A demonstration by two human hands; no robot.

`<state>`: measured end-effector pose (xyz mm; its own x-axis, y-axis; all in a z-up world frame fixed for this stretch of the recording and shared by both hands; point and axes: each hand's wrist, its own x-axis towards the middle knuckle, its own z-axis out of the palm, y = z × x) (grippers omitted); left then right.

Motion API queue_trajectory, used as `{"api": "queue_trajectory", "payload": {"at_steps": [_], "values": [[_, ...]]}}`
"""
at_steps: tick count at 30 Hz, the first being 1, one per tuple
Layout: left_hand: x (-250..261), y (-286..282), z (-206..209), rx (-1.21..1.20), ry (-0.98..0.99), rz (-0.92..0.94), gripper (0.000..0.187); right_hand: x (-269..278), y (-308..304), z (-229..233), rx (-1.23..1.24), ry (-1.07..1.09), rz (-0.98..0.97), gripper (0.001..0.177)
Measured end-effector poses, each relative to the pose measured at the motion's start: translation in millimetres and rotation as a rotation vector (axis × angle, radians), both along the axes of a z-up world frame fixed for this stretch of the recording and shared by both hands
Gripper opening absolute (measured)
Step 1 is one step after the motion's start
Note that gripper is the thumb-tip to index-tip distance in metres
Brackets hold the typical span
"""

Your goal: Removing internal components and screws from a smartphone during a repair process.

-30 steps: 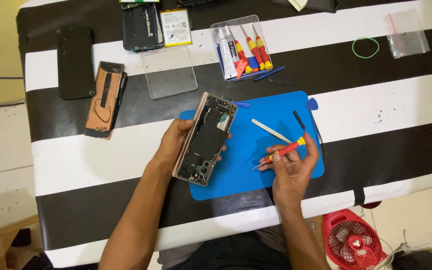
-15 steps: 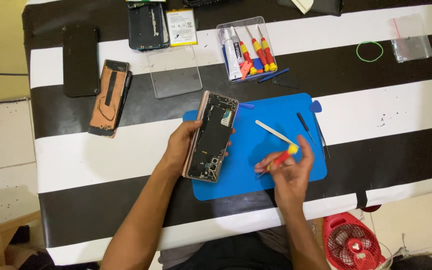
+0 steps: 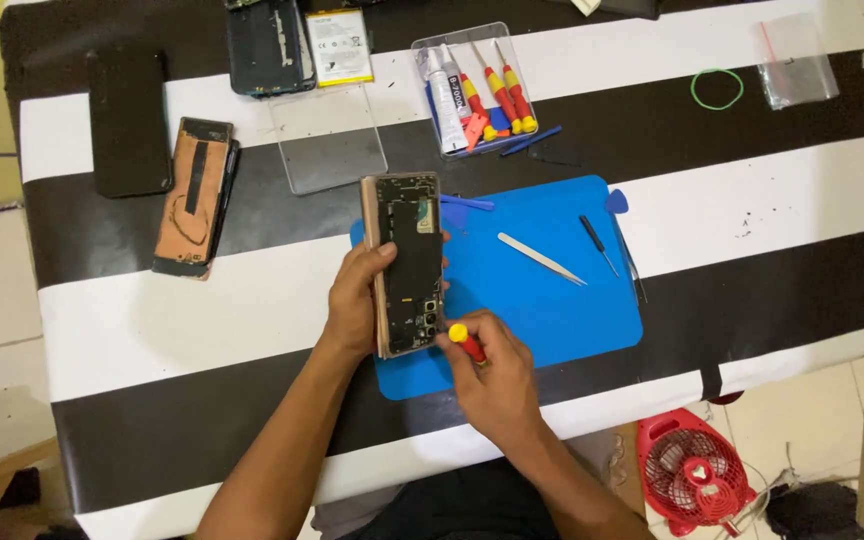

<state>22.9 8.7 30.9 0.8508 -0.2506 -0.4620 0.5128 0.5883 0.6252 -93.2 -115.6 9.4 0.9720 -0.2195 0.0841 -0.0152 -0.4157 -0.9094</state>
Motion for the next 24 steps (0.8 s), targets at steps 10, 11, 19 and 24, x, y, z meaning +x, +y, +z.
{"api": "queue_trajectory", "payload": {"at_steps": [10,11,19,24], "values": [[-2,13,-7,-0.047,-0.066,-0.131,0.061,3,-42,10,0.141,0.126,-0.047,0.011],[-2,16,-6,-0.034,-0.131,-0.21,0.07,12,-60,15,-0.008,0.113,-0.073,0.014],[-15,13,16,0.862,-0.825,-0.537,0.083,126,-163,23,-0.637,0.17,-0.014,0.018],[-20,1,-9,1.413,-1.258,-0.899,0.095,148,-149,27,-0.687,0.156,0.099,0.023]]}}
